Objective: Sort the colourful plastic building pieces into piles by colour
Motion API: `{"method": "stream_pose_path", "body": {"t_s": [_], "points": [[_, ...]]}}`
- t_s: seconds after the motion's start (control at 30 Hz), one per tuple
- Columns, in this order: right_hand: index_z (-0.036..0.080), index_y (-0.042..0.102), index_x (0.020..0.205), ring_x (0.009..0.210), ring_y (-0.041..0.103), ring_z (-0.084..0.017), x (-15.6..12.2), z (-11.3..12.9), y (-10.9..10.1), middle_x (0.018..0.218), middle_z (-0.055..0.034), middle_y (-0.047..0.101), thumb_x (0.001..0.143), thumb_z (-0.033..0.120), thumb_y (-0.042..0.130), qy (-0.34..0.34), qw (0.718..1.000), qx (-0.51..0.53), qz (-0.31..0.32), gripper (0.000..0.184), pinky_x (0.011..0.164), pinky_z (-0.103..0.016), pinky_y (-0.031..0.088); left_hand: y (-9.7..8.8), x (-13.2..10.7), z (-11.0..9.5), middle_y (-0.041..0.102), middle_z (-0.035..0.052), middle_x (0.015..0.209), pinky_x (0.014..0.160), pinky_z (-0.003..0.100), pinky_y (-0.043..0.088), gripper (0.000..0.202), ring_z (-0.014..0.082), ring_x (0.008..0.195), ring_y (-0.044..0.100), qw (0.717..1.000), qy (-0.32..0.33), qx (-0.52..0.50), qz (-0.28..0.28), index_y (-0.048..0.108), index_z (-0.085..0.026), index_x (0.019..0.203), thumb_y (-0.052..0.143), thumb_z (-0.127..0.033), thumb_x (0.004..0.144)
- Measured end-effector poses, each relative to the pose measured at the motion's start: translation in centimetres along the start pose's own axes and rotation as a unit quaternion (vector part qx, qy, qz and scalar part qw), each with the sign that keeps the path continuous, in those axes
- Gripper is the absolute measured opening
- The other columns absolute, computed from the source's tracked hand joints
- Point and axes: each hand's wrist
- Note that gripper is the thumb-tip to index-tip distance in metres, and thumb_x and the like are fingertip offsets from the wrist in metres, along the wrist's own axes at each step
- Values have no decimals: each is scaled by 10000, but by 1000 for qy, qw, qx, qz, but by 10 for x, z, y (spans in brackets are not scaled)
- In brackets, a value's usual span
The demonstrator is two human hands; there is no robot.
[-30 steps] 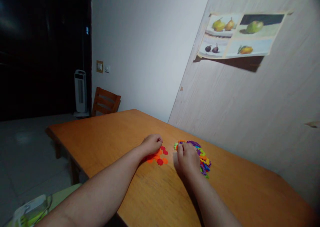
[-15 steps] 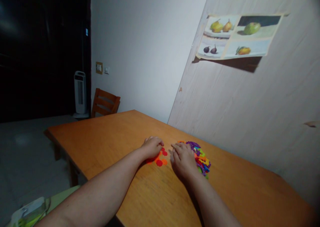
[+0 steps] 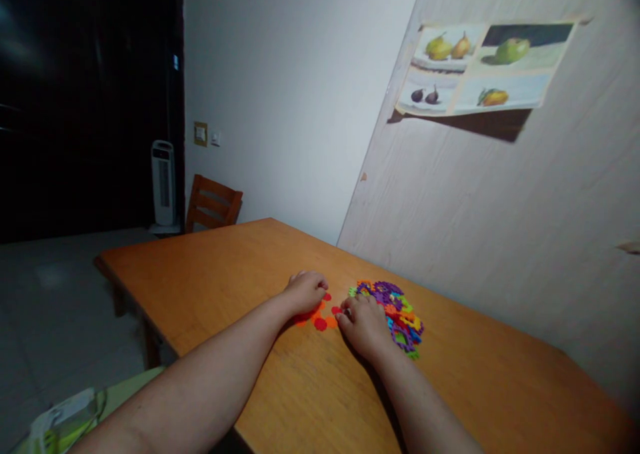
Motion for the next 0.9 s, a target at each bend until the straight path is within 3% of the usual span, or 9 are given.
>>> {"method": "stream_pose_path", "body": {"t_s": [0.13, 0.37, 0.57, 0.77, 0.9], "points": [[233, 755, 1066, 1094, 535, -286, 0, -1, 1, 1104, -123, 674, 950, 411, 543, -5, 1000, 1, 10, 300, 877, -362, 351, 1, -1, 0, 757, 27, 1063, 851, 291, 476, 234, 210, 1009, 650, 1000, 5, 1, 2, 745, -253, 944, 538, -219, 841], [210, 734, 919, 1013, 565, -238, 4, 1, 6, 1018, -92, 664, 870, 268, 591, 26, 999, 41, 8, 161, 826, -309, 363, 3, -3, -3, 754, 28, 1053, 888, 329, 473, 240, 228, 1020, 644, 1000, 19, 10, 6, 747, -261, 929, 530, -210, 840], [237, 738, 1008, 1030, 576, -236, 6, -1, 11, 1011, -94, 663, 913, 393, 587, -3, 998, 59, 7, 237, 848, -304, 381, 0, -6, -6, 727, 60, 1154, 942, 394, 458, 287, 259, 1087, 612, 999, 31, 33, 9, 733, -249, 1041, 499, -242, 875], [205, 671, 768, 816, 587, -176, 16, -3, 16, 854, -48, 682, 816, 301, 662, 42, 989, 133, 41, 108, 659, -259, 348, 2, -8, -7, 713, 85, 1125, 953, 436, 447, 263, 283, 1097, 602, 997, 44, 61, 25, 733, -250, 1017, 520, -286, 868], [210, 630, 754, 714, 557, -150, 15, -2, 19, 781, -17, 668, 761, 296, 690, 71, 981, 171, 51, 105, 589, -246, 292, 3, -7, -7, 719, 84, 1110, 943, 439, 449, 263, 288, 1087, 607, 997, 38, 69, 20, 739, -249, 1003, 521, -284, 860]]}}
Point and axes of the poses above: each hand's wrist, its own x-axis towards the middle knuckle, its own y-axis out of the palm, z = x × y
